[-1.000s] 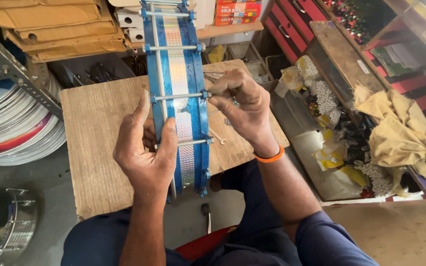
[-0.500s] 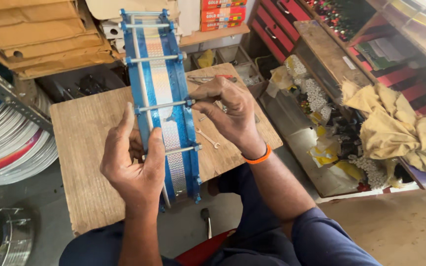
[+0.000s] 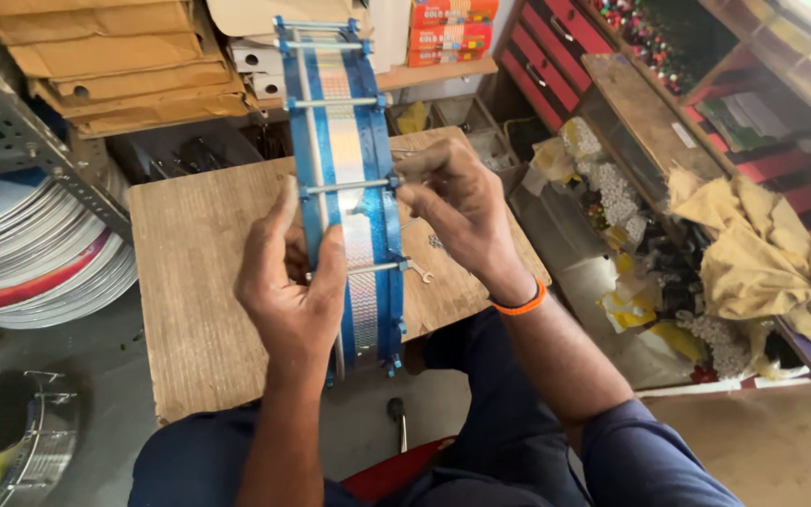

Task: The person inserts metal tension rods through the rim of a blue drum and threads nuts onto them by hand while sitting on the floor.

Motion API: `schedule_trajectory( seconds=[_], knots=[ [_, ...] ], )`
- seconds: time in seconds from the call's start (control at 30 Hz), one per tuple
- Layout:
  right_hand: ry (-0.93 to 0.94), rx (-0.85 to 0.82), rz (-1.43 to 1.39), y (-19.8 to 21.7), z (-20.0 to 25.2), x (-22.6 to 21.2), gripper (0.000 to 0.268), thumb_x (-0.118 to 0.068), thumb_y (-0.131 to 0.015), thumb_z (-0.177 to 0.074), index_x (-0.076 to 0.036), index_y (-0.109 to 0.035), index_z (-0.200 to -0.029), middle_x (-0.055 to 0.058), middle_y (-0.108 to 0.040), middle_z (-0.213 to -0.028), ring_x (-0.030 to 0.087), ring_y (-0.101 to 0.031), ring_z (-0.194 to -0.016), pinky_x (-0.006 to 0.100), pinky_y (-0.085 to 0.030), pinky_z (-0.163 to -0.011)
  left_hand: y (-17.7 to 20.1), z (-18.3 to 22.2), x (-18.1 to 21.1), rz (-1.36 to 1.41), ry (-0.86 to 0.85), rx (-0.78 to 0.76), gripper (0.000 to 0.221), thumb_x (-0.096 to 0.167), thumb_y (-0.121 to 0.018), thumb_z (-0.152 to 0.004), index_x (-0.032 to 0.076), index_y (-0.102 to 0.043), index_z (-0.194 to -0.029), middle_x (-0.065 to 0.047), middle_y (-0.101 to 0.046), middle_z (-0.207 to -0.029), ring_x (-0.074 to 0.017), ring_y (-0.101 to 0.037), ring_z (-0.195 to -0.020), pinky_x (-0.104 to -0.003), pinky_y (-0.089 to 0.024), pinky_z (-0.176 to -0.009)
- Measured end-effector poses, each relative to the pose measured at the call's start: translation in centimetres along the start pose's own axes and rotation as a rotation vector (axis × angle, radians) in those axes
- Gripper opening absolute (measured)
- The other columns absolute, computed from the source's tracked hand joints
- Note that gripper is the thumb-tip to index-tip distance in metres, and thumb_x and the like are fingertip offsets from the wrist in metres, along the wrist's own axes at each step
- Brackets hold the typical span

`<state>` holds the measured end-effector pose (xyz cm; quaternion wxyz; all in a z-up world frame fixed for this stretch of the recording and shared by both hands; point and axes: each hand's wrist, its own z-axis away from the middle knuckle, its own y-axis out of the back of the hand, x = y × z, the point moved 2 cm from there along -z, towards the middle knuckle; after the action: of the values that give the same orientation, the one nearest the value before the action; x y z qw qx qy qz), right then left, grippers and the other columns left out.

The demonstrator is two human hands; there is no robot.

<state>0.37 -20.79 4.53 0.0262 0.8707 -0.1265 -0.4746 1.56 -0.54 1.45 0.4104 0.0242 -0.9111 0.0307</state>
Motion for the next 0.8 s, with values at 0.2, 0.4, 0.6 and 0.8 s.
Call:
schedule_trajectory(
  seconds=[0.2,0.4,0.6,0.8],
  knots=[
    [0.155,-0.021,0.158,0.7,-0.4,0.0,0.025,0.006,-0.078,-0.093,0.002,-0.069,-0.116,0.01,-0.069,-0.117,0.014,-0.068,-0.107,0.027,-0.059,-0.091,0.0,0.0,0.0,-0.034,-0.036,-0.004,0.055,0.0,-0.078,-0.094,0.001,-0.059,-0.145,0.001,-0.057,-0.089,-0.005,-0.051,-0.072,-0.023,-0.045,-0.064],
    [0.237,-0.042,0.205,0.7,-1.0,0.0,0.021,0.005,-0.079,-0.092,0.002,-0.069,-0.11,0.007,-0.069,-0.111,0.014,-0.067,-0.104,0.028,-0.058,-0.091,0.0,-0.1,-0.2,-0.028,-0.059,-0.004,0.053,0.001,-0.079,-0.094,0.001,-0.059,-0.144,0.001,-0.055,-0.085,-0.0058,-0.05,-0.072,-0.023,-0.044,-0.063],
    [0.036,-0.057,0.283,0.5,-1.0,-1.9,0.013,0.002,-0.077,-0.096,0.002,-0.069,-0.106,0.006,-0.07,-0.103,0.01,-0.064,-0.098,0.026,-0.054,-0.088,0.0,-0.1,-0.4,-0.055,-0.084,0.012,0.055,0.001,-0.08,-0.093,0.001,-0.06,-0.144,-0.001,-0.052,-0.083,-0.0072,-0.048,-0.071,-0.024,-0.042,-0.062],
    [0.017,-0.034,0.033,0.9,-0.5,-1.9,0.024,0.007,-0.069,-0.097,-0.004,-0.062,-0.118,0.0,-0.065,-0.108,0.007,-0.065,-0.096,0.022,-0.056,-0.084,1.1,0.2,-1.7,0.38,0.198,-0.092,0.044,0.018,-0.06,-0.109,0.002,-0.058,-0.15,0.002,-0.069,-0.114,-0.0058,-0.062,-0.096,-0.024,-0.054,-0.083]
  ],
)
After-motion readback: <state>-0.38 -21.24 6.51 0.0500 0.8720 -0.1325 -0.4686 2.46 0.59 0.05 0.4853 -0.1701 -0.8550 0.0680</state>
